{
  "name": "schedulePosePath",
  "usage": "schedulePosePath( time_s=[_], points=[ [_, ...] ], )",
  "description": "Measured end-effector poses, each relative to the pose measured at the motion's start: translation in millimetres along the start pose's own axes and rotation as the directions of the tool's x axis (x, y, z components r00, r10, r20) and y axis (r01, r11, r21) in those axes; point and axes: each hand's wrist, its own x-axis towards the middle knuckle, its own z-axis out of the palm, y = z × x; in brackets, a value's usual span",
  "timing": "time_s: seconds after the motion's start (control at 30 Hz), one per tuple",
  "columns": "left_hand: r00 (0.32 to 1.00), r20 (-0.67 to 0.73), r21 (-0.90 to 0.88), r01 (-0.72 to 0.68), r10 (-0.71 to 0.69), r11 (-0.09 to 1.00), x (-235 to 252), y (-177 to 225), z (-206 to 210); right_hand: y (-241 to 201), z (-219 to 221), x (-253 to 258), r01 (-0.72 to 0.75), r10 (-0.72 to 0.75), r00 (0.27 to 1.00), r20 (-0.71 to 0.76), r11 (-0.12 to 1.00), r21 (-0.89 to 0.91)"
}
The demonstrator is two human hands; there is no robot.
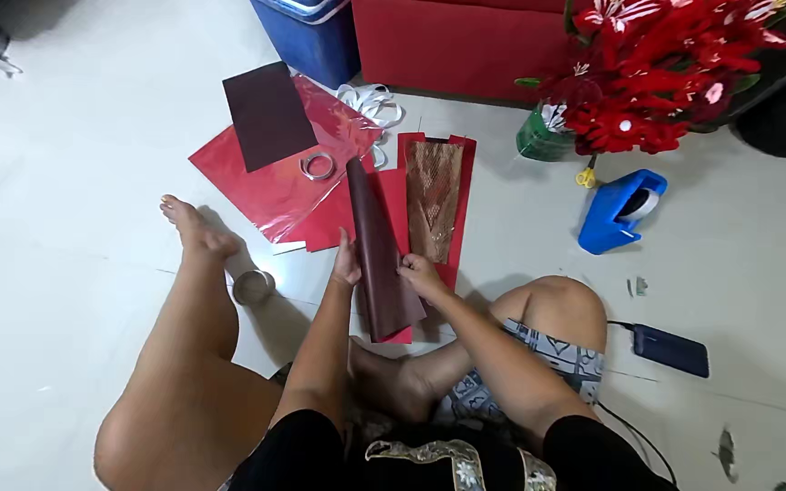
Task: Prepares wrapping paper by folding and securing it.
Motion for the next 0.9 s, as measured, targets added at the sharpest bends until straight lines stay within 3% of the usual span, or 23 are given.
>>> schedulePosePath(
  time_s=[0.17, 0.27, 0.37, 0.6, 0.9],
  points=[
    [0.996, -0.092, 0.251, 0.027, -0.004, 0.968, 9.4, -10.9, -6.8, 6.6, 3.1, 7.5, -0.132, 0.13, 0.991, -0.029, 0.985, -0.115],
    [0.994, -0.108, 0.324, 0.022, 0.014, 0.946, 14.7, -14.6, -3.5, 8.2, 2.0, 7.4, -0.177, 0.172, 0.983, -0.065, 0.981, -0.078],
    [0.994, -0.108, 0.33, 0.022, 0.015, 0.944, 14.9, -16.0, -1.2, 10.6, 3.3, 8.3, -0.194, 0.197, 0.975, -0.105, 0.98, 0.043],
    [0.997, -0.029, 0.167, 0.074, -0.07, 0.983, 3.1, -21.1, -4.4, 10.4, 3.3, 9.1, -0.228, 0.256, 0.958, -0.131, 0.954, 0.196],
    [0.993, -0.113, 0.332, 0.011, 0.028, 0.943, 8.7, -18.3, 0.0, 14.4, 4.0, 10.0, -0.218, 0.245, 0.96, -0.137, 0.958, 0.185]
  ],
)
